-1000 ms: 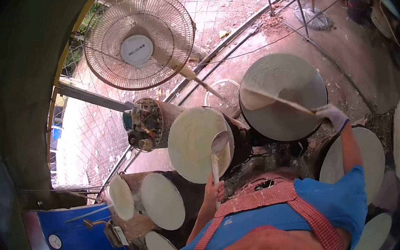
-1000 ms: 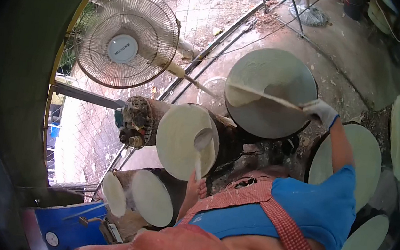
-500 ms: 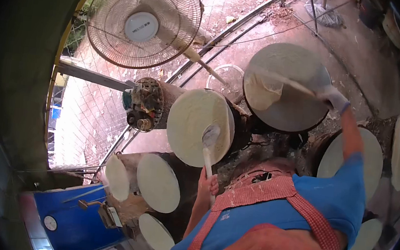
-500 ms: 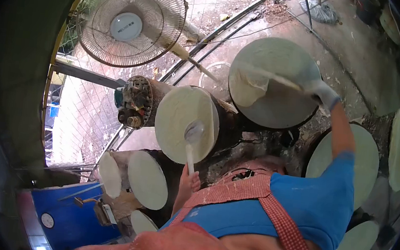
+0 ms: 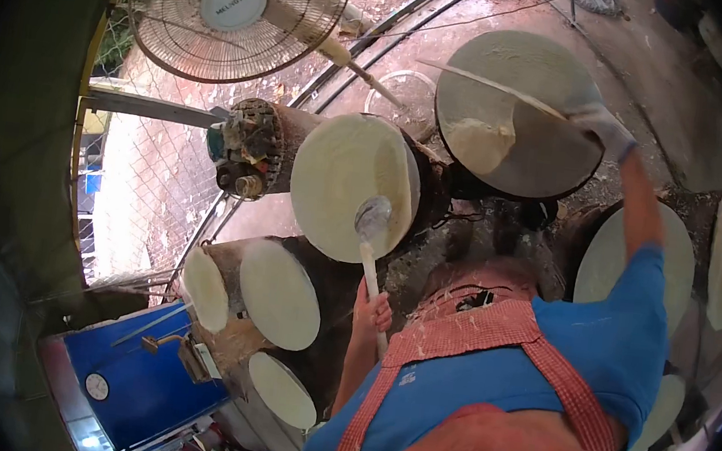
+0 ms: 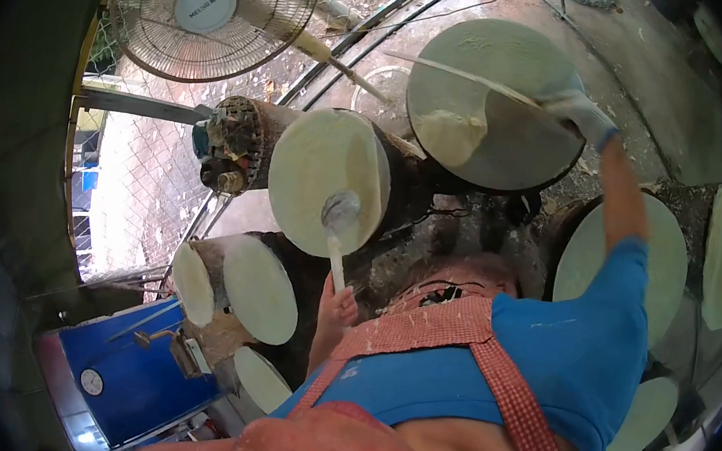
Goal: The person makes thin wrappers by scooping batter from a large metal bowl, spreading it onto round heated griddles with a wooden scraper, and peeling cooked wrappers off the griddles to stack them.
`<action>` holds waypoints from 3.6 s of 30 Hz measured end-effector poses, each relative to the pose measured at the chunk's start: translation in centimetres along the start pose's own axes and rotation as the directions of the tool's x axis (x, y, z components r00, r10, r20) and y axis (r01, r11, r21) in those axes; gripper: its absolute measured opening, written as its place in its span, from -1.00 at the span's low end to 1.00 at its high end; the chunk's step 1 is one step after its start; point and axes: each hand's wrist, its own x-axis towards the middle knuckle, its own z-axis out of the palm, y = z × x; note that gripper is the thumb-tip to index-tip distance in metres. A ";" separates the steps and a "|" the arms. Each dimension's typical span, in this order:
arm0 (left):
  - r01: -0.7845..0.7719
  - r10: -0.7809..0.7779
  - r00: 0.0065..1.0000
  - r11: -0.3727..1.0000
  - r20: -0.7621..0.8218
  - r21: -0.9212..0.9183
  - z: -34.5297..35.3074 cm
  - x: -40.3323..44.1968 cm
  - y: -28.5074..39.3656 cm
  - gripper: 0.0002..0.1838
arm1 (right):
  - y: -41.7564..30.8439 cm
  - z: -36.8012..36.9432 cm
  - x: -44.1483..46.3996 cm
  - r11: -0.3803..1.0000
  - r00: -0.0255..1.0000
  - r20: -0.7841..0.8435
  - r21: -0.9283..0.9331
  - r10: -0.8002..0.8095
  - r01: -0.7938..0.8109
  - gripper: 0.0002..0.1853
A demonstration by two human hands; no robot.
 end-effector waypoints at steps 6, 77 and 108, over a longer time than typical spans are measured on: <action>0.009 -0.011 0.996 1.000 0.092 0.014 -3.4 -0.6 0.6 -0.28 | 3.8 0.0 -3.3 0.938 0.989 0.150 -0.342 -0.003 0.055 -0.75; 0.531 -0.323 0.638 0.842 0.699 -0.095 -7.2 1.0 1.8 -0.45 | 9.2 8.8 -5.8 0.964 0.446 -0.875 -0.252 -0.187 -0.089 -0.57; 0.784 -0.495 0.571 0.566 0.654 -0.256 -1.7 12.6 3.9 -0.66 | 12.2 11.9 -11.9 0.458 0.573 -0.457 -0.876 -0.681 -0.154 -0.79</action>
